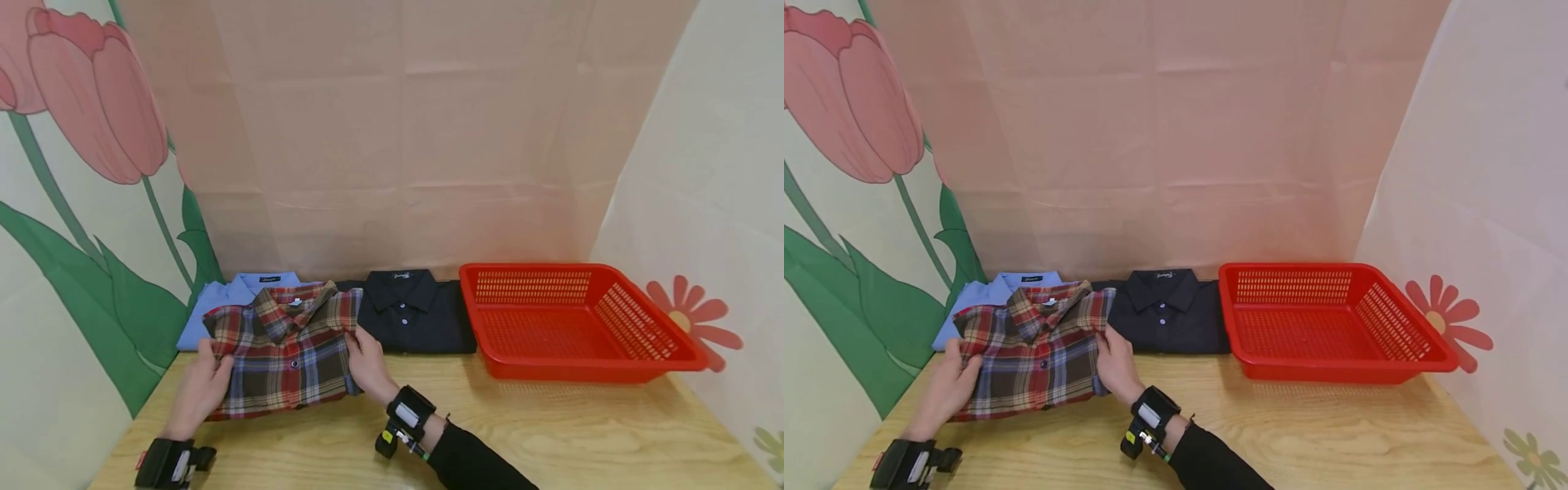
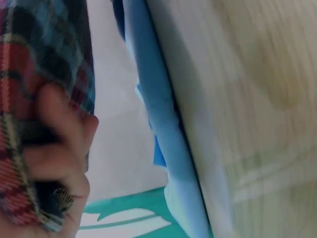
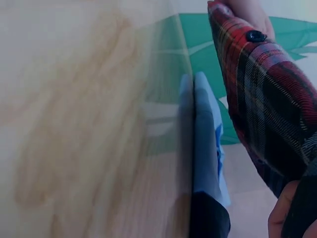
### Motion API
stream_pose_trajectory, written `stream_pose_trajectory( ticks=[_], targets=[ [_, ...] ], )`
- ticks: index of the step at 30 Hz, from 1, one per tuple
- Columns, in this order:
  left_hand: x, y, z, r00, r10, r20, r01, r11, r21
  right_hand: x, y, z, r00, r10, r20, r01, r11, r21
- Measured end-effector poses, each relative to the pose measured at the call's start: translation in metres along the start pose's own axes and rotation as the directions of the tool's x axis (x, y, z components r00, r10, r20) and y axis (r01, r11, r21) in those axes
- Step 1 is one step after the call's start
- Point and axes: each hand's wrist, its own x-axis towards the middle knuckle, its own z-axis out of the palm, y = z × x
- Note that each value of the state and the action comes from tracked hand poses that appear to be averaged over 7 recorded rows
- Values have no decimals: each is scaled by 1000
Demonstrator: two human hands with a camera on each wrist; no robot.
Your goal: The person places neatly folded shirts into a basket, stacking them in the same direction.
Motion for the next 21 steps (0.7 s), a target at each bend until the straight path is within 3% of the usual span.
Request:
stream_pose_trajectory(
  ticks=[4,8,13,21],
  targets=[
    [2,6,6,1000,-22,-18,20,998,-64,2,-1,-10,1000,-10,-7,10,1000,-18],
    [2,14,11,1000,-25,-11,24,993,-120,0,0,-24,999,-23,31,21,999,45],
    [1,24,22,999,12,-53,-20,988,-155,-3,4,-42,997,-7,83,-5,989,149],
    [3,41,36,992,20,-126,-47,976,-211,-5,5,-65,988,9,154,-36,984,175]
  ],
)
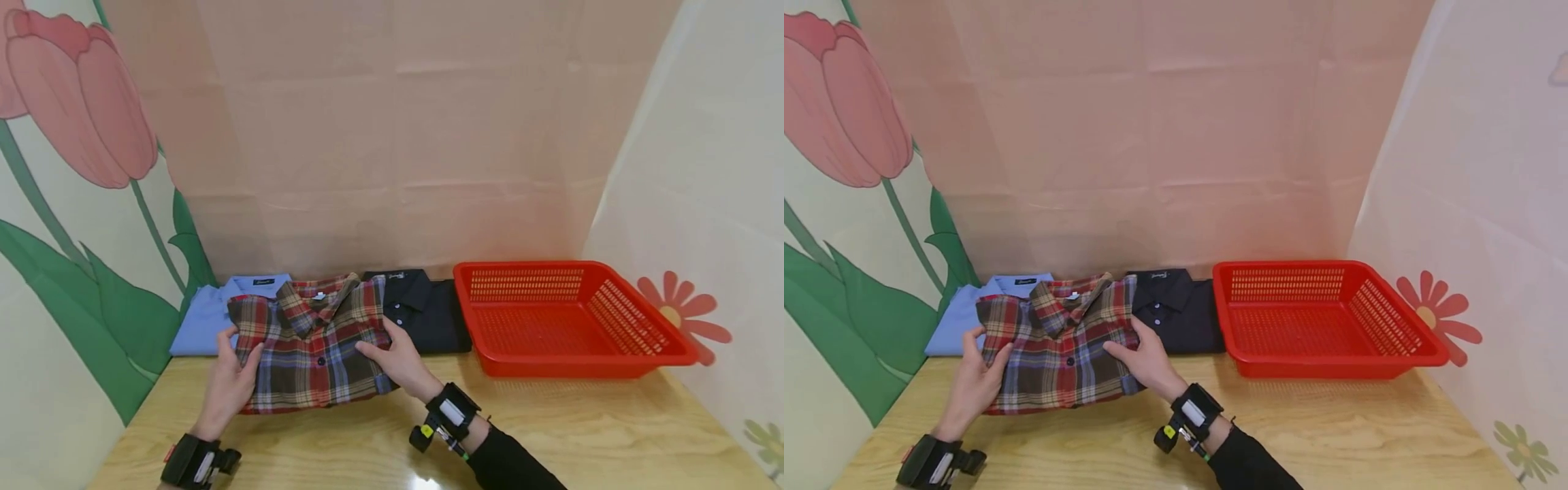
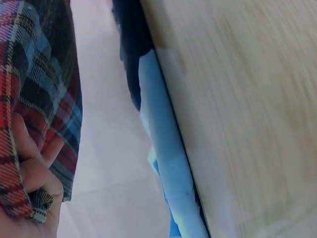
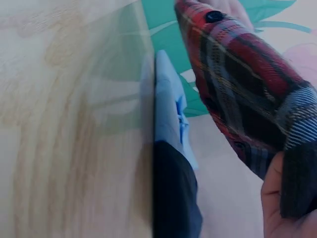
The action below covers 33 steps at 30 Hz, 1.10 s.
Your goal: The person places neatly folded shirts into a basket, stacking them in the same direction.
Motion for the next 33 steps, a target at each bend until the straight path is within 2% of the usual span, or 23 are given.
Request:
stream_pose_trajectory(
  ticks=[3,6,11,14,18,24,26,29,33],
  targets=[
    [-1,4,5,999,44,-11,-44,999,-6,-4,-5,-9,999,29,19,-28,999,-32],
    [0,9,9,991,126,-39,-126,992,-8,-11,-13,-21,996,75,56,-70,993,-91],
    [4,15,15,960,271,-75,-271,962,8,-20,-26,-40,984,79,157,-50,983,-177],
    [7,20,21,942,329,-68,-331,944,-5,-24,-31,-51,982,66,175,-27,975,-219],
    [12,28,30,924,375,-73,-379,924,-43,-28,-33,-65,985,53,164,-11,970,-243],
    [16,43,44,891,438,-121,-448,891,-77,-34,-30,-84,984,-60,170,100,966,-237],
    [17,48,48,885,446,-132,-458,885,-84,-36,-30,-92,983,-77,167,117,962,-247],
    [17,57,55,879,453,-146,-469,877,-102,-40,-31,-103,988,-55,143,93,958,-272],
    [19,68,62,870,469,-154,-487,865,-120,-44,-31,-117,995,14,98,20,939,-344]
  ],
)
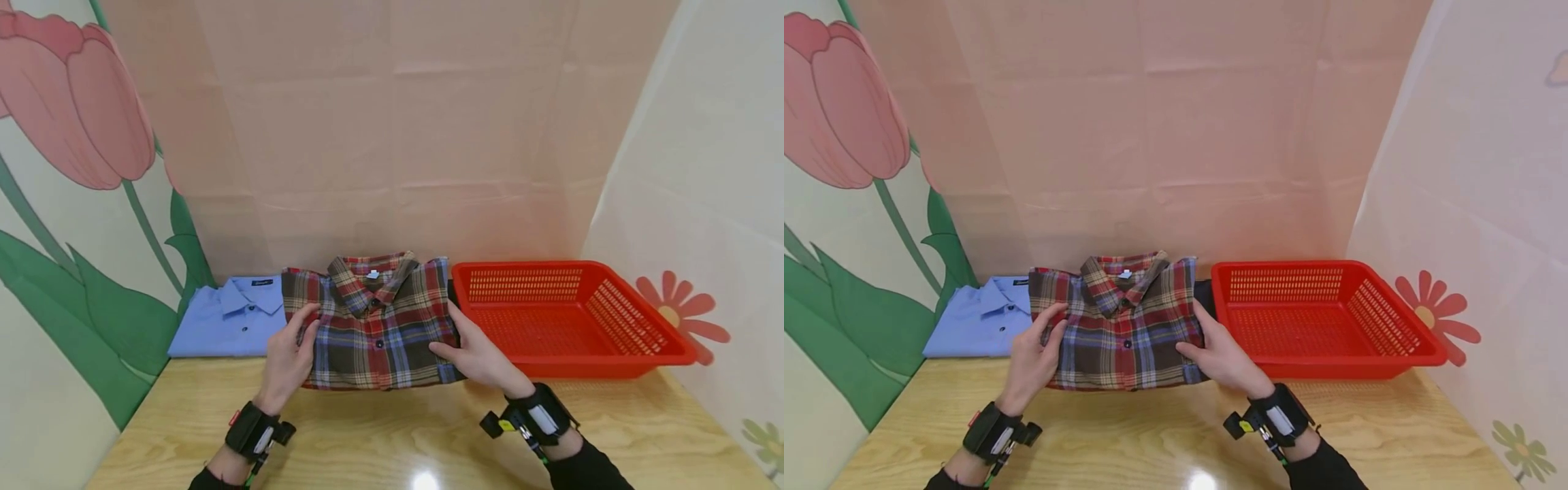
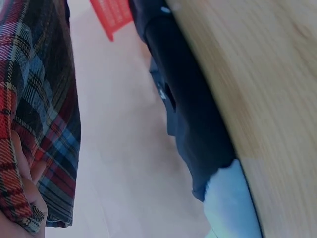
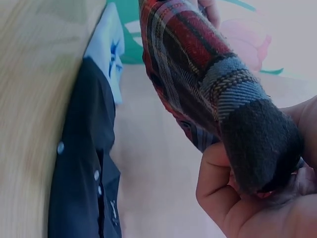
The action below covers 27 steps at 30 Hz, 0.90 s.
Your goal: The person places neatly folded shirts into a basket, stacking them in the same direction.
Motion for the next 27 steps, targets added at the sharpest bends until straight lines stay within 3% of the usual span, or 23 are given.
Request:
stream_pose_trajectory(
  ticks=[5,14,19,27],
  targets=[
    [5,7,11,1000,26,7,-26,999,-19,-6,3,-11,999,49,-11,-49,998,-50],
    [14,21,24,1000,19,-10,-20,998,-63,-5,3,-24,995,-74,-67,66,992,-104],
    [22,33,36,1000,11,-7,-11,995,-95,-5,6,-35,990,-46,-133,30,992,-121],
    [34,52,60,999,-16,48,25,985,-173,-10,7,-61,967,-26,-254,-38,970,-242]
  ],
)
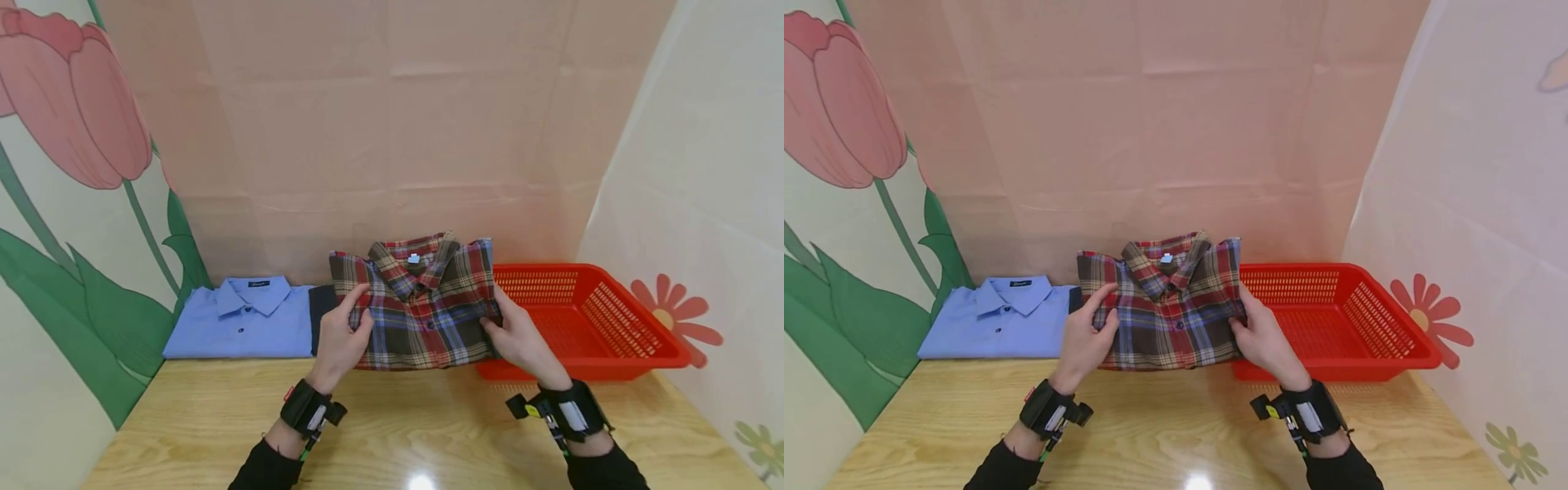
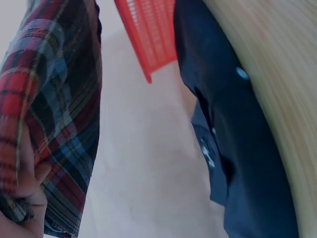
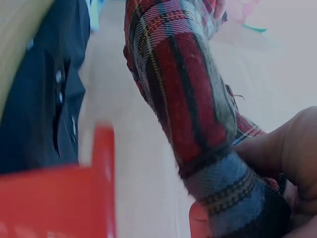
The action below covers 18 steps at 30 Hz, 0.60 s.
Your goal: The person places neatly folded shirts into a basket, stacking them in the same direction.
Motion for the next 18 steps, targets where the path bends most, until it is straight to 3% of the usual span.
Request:
stream_pose_trajectory(
  ticks=[4,8,10,14,18],
  targets=[
    [6,9,12,998,16,65,-15,1000,-19,1,8,-14,999,-5,-54,3,999,-42],
    [11,17,23,986,-9,169,17,999,-48,1,17,-28,992,-46,-119,36,995,-90],
    [14,20,28,971,-31,238,49,996,-71,1,21,-34,984,-76,-161,55,990,-132],
    [20,25,40,923,-54,381,103,989,-110,0,30,-45,965,-101,-241,49,976,-214],
    [27,28,52,885,-41,464,109,987,-121,-1,37,-53,950,-88,-300,8,965,-260]
  ],
)
